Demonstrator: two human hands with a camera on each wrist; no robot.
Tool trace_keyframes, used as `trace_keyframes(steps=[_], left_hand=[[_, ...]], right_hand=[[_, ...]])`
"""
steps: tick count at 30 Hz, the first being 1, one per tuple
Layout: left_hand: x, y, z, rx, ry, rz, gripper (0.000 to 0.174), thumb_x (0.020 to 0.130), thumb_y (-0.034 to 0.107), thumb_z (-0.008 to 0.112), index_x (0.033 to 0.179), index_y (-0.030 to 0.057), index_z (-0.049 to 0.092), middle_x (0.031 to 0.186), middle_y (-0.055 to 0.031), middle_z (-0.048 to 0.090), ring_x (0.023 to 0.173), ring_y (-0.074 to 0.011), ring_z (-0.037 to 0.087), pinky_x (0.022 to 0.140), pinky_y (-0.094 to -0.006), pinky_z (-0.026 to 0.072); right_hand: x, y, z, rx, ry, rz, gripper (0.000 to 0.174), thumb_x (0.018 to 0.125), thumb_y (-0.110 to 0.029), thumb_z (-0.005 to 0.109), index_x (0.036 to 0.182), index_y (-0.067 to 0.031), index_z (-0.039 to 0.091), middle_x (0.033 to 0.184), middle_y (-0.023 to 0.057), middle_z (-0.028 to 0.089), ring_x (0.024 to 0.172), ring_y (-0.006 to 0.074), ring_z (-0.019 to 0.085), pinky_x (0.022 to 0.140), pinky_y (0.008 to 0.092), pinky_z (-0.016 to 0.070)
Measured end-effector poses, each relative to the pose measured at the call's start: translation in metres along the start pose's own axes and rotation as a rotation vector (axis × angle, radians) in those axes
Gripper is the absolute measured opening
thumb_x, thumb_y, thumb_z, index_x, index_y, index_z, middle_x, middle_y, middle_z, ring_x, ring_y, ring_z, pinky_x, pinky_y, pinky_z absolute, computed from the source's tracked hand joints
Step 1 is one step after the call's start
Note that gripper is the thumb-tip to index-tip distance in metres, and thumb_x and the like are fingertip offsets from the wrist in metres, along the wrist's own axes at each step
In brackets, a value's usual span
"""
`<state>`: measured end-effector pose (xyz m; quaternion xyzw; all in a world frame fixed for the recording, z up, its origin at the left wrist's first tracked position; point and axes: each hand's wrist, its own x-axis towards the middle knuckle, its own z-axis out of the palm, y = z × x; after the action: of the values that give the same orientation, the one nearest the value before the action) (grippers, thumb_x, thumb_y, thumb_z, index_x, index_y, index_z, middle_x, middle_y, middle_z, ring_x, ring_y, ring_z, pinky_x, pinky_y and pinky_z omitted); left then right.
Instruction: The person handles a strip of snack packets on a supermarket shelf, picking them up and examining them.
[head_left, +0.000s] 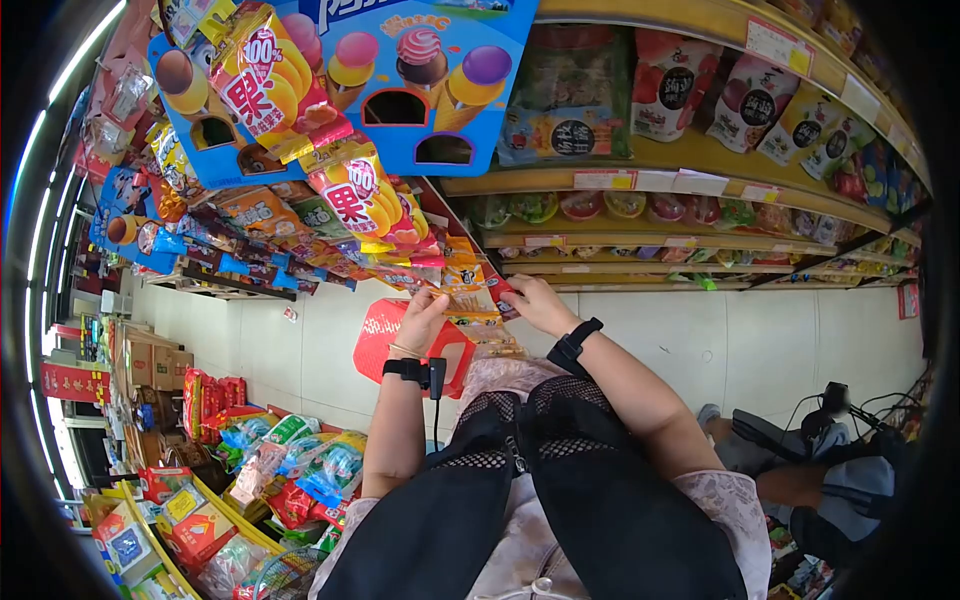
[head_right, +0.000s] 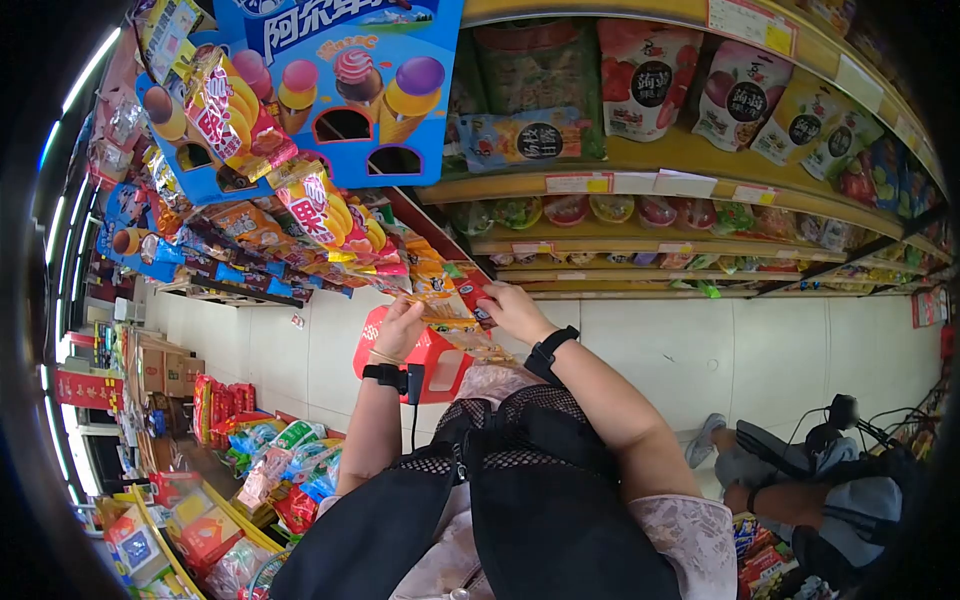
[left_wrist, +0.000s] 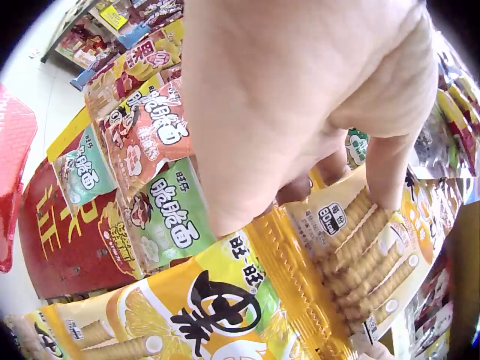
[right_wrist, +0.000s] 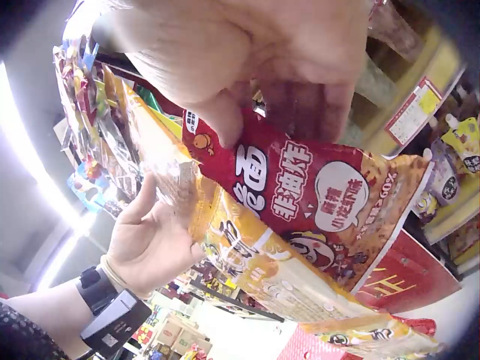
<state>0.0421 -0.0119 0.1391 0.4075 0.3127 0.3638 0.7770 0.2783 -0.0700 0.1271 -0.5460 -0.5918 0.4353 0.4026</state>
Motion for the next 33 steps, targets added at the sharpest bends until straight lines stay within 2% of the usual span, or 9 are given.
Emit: trace_keyframes(steps=[3,6,8,17,21,26,30,32,33], left_hand=[[-0.003,0.003,0.004,-0.022,-0.004,-0.001,0.039,0.088,0.008,0.056,0.125,0.0047,0.045,0.124,-0.0071,0.053,0.117,-0.0196,0.046,0.101,-0.0374,0.0331],[-0.004,0.006,0.011,-0.039,-0.008,-0.019,0.030,0.090,0.009,0.053,0.118,0.0036,0.047,0.121,-0.0094,0.053,0.116,-0.0222,0.048,0.101,-0.0397,0.0337],[-0.006,0.007,0.011,-0.038,-0.032,-0.023,0.037,0.088,0.009,0.055,0.124,0.0039,0.046,0.123,-0.0073,0.054,0.116,-0.0200,0.048,0.100,-0.0382,0.0336],[-0.004,0.016,0.023,0.048,0.015,0.100,0.034,0.087,0.003,0.055,0.120,0.0017,0.047,0.120,-0.0072,0.055,0.112,-0.0166,0.050,0.098,-0.0326,0.0355],[-0.003,0.017,0.025,0.025,0.002,0.166,0.033,0.087,0.001,0.054,0.119,0.0018,0.048,0.119,-0.0068,0.055,0.111,-0.0159,0.051,0.098,-0.0317,0.0359],[0.000,0.009,0.013,0.073,0.084,0.158,0.032,0.088,0.002,0.052,0.119,0.0019,0.049,0.115,-0.0029,0.056,0.105,-0.0112,0.051,0.092,-0.0275,0.0382],[0.001,0.011,0.012,0.085,0.091,0.174,0.030,0.088,0.003,0.051,0.118,0.0025,0.050,0.113,-0.0017,0.056,0.102,-0.0100,0.051,0.089,-0.0259,0.0387],[-0.001,0.016,0.018,0.107,0.100,0.174,0.028,0.089,0.004,0.049,0.117,0.0031,0.051,0.113,-0.0017,0.056,0.102,-0.0107,0.052,0.089,-0.0266,0.0396],[-0.001,0.015,0.015,0.106,0.099,0.175,0.028,0.089,0.004,0.049,0.117,0.0031,0.051,0.113,-0.0017,0.056,0.102,-0.0107,0.052,0.089,-0.0266,0.0396]], right_hand=[[-0.003,-0.003,-0.002,-0.086,0.047,-0.087,0.026,0.087,-0.017,0.055,0.098,0.0052,0.060,0.085,0.0184,0.062,0.081,0.0337,0.060,0.073,0.0364,0.0469],[-0.005,-0.011,-0.005,-0.074,0.044,-0.098,0.027,0.085,-0.021,0.056,0.094,0.0035,0.061,0.091,0.0225,0.060,0.087,0.0400,0.056,0.074,0.0427,0.0441],[-0.006,-0.015,-0.005,-0.056,0.037,-0.079,0.027,0.085,-0.021,0.057,0.093,0.0035,0.061,0.092,0.0230,0.060,0.087,0.0404,0.056,0.074,0.0428,0.0442],[-0.006,-0.016,0.002,0.019,0.077,-0.101,0.027,0.086,-0.019,0.054,0.091,0.0067,0.059,0.092,0.0239,0.060,0.087,0.0419,0.055,0.074,0.0439,0.0436],[-0.002,-0.025,-0.003,-0.041,0.099,-0.146,0.025,0.086,-0.018,0.054,0.090,0.0061,0.059,0.090,0.0224,0.060,0.086,0.0410,0.054,0.074,0.0437,0.0427],[0.002,-0.052,-0.021,-0.241,0.268,-0.274,0.022,0.086,-0.019,0.053,0.085,0.0027,0.057,0.088,0.0194,0.058,0.085,0.0366,0.053,0.075,0.0427,0.0418],[0.001,-0.072,-0.049,-0.386,0.317,-0.247,0.022,0.086,-0.021,0.053,0.084,0.0010,0.056,0.079,0.0179,0.060,0.077,0.0377,0.057,0.067,0.0462,0.0439],[0.001,-0.083,-0.064,-0.372,0.319,-0.258,0.020,0.087,-0.020,0.054,0.088,-0.0003,0.058,0.078,0.0196,0.061,0.073,0.0386,0.057,0.063,0.0437,0.0458],[0.001,-0.085,-0.071,-0.192,0.253,-0.157,0.021,0.087,-0.020,0.054,0.092,0.0001,0.058,0.078,0.0197,0.061,0.072,0.0351,0.059,0.064,0.0405,0.0464]])
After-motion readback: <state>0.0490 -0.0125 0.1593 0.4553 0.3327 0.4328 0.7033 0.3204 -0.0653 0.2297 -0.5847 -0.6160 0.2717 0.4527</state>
